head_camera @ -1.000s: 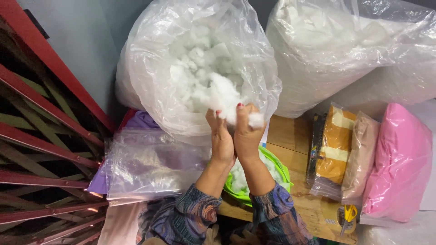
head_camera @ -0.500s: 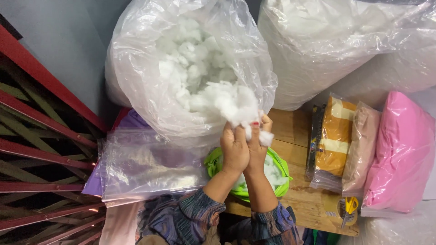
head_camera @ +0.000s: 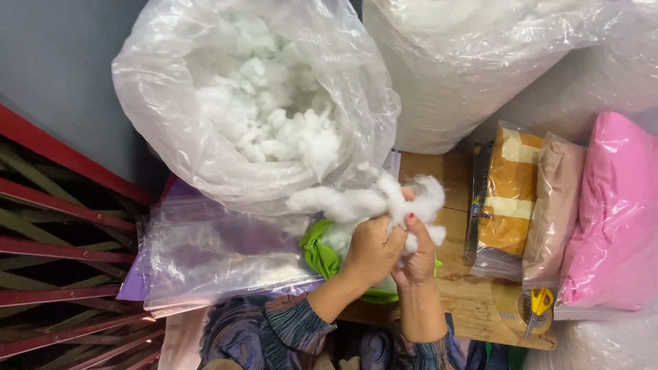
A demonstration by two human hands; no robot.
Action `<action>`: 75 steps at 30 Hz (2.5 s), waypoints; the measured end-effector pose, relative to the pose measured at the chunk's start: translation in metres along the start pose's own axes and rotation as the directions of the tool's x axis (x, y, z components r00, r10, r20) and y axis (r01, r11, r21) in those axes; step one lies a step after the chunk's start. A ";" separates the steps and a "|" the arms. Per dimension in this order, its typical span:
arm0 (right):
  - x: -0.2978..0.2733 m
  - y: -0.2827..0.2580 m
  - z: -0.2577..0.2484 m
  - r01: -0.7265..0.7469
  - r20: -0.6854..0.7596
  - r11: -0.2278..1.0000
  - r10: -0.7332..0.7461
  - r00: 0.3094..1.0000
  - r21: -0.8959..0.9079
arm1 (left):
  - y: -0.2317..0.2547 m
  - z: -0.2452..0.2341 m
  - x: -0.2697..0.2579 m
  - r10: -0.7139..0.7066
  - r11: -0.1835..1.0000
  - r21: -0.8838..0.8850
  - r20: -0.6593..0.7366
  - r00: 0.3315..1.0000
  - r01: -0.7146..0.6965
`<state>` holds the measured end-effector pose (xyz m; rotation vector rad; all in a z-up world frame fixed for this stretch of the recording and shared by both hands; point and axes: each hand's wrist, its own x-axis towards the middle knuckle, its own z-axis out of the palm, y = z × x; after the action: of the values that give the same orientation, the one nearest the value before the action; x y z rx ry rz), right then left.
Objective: Stuffing a green pillowcase with white fiberfill material from a large bag.
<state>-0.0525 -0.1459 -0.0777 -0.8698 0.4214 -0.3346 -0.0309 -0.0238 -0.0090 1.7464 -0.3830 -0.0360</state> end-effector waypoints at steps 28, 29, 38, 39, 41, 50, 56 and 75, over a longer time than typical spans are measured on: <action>0.062 -0.004 0.263 0.433 0.117 0.884 -0.418 0.901 -0.175 | 0.007 -0.138 0.063 -0.257 0.593 -0.805 -0.187 0.948 0.002; 0.061 -0.008 0.263 0.452 0.130 0.854 -0.433 0.892 -0.258 | -0.003 -0.136 0.067 -0.265 0.591 -0.806 -0.185 0.946 0.008; 0.060 -0.063 0.203 0.416 0.024 0.865 -0.427 0.904 -0.282 | -0.017 -0.143 0.072 -0.325 0.536 -0.841 -0.289 0.900 -0.076; 0.052 -0.072 0.200 0.376 -0.012 0.904 -0.386 0.922 -0.205 | -0.018 -0.142 0.073 -0.334 0.518 -0.851 -0.294 0.895 -0.087; 0.053 -0.082 0.168 0.314 -0.018 0.923 -0.326 0.945 -0.221 | -0.017 -0.142 0.074 -0.322 0.517 -0.851 -0.295 0.900 -0.095; 0.017 -0.054 0.045 0.054 -0.190 0.988 -0.081 0.978 -0.142 | 0.004 -0.151 0.067 -0.051 0.819 -0.522 -0.480 0.876 -0.238; 0.004 -0.033 0.000 -0.041 -0.234 0.991 0.010 0.972 -0.124 | 0.017 -0.155 0.063 0.445 0.894 0.252 -0.590 0.673 -0.370; 0.003 -0.020 -0.046 -0.059 -0.221 0.872 -0.057 0.974 -0.486 | -0.020 -0.021 0.010 -0.108 0.831 -0.499 0.286 0.952 0.244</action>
<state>-0.0743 -0.1894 -0.0889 -1.3359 0.7422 -0.3333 -0.0117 -0.0031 -0.0220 1.2171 -0.3478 -0.4608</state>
